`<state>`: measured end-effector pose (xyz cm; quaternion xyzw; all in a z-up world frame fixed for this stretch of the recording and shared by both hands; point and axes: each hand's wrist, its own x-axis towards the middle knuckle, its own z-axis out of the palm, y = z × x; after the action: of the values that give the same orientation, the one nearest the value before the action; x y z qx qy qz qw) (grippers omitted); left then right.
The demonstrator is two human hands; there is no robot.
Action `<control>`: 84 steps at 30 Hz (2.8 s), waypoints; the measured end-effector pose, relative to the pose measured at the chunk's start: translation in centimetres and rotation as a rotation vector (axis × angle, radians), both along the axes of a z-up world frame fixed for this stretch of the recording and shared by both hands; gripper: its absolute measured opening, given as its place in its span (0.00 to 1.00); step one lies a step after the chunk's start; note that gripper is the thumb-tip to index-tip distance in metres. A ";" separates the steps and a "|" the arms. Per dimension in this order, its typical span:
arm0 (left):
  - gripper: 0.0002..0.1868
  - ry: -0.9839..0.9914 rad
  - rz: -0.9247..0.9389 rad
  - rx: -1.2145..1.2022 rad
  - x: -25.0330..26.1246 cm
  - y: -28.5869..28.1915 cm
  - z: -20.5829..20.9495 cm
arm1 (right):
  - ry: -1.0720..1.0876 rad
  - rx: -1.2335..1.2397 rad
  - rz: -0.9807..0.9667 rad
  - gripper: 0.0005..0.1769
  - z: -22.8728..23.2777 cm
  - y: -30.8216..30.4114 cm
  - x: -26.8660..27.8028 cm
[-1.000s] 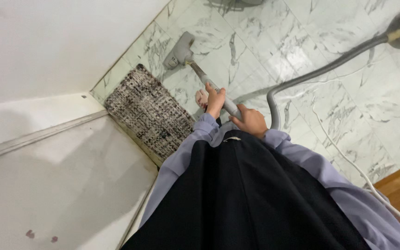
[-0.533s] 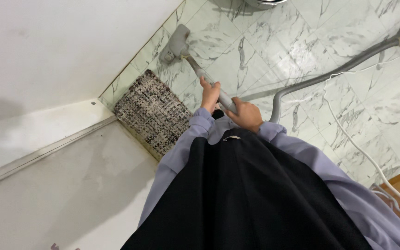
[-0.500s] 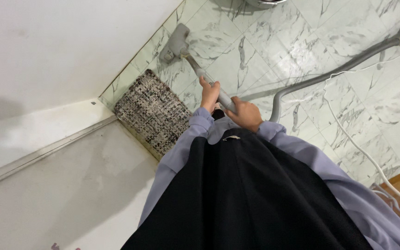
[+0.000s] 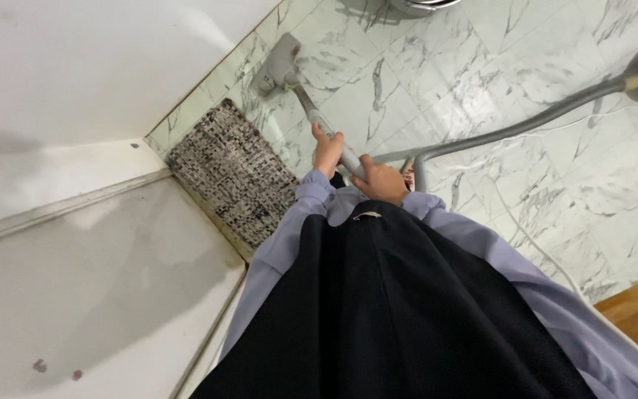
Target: The person vacuums a tiled floor using a yellow canister vacuum cleaner with a long wand and floor head. They move the vacuum head back and forth across the floor, cleaning around a small rug and near a doorway.
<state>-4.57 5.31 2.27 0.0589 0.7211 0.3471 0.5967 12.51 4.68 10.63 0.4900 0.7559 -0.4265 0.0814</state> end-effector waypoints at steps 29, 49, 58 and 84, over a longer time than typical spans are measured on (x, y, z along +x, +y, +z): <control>0.50 0.046 0.005 0.052 25.7 1.8 -2.8 | -0.057 0.091 -0.050 0.35 4.5 2.4 23.9; 0.52 -0.006 -0.053 0.089 12.0 10.6 -1.7 | -0.063 0.102 -0.131 0.35 2.4 9.6 10.7; 0.51 -0.055 -0.070 0.087 6.4 13.3 -2.2 | -0.060 0.083 -0.165 0.34 3.1 12.3 4.7; 0.50 -0.052 0.115 0.081 16.7 11.8 -1.4 | -0.126 0.127 -0.054 0.30 1.2 11.2 15.2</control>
<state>12.16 17.16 0.89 0.0325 0.6930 0.4112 0.5913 27.68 15.92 11.84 0.5402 0.7614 -0.3478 0.0859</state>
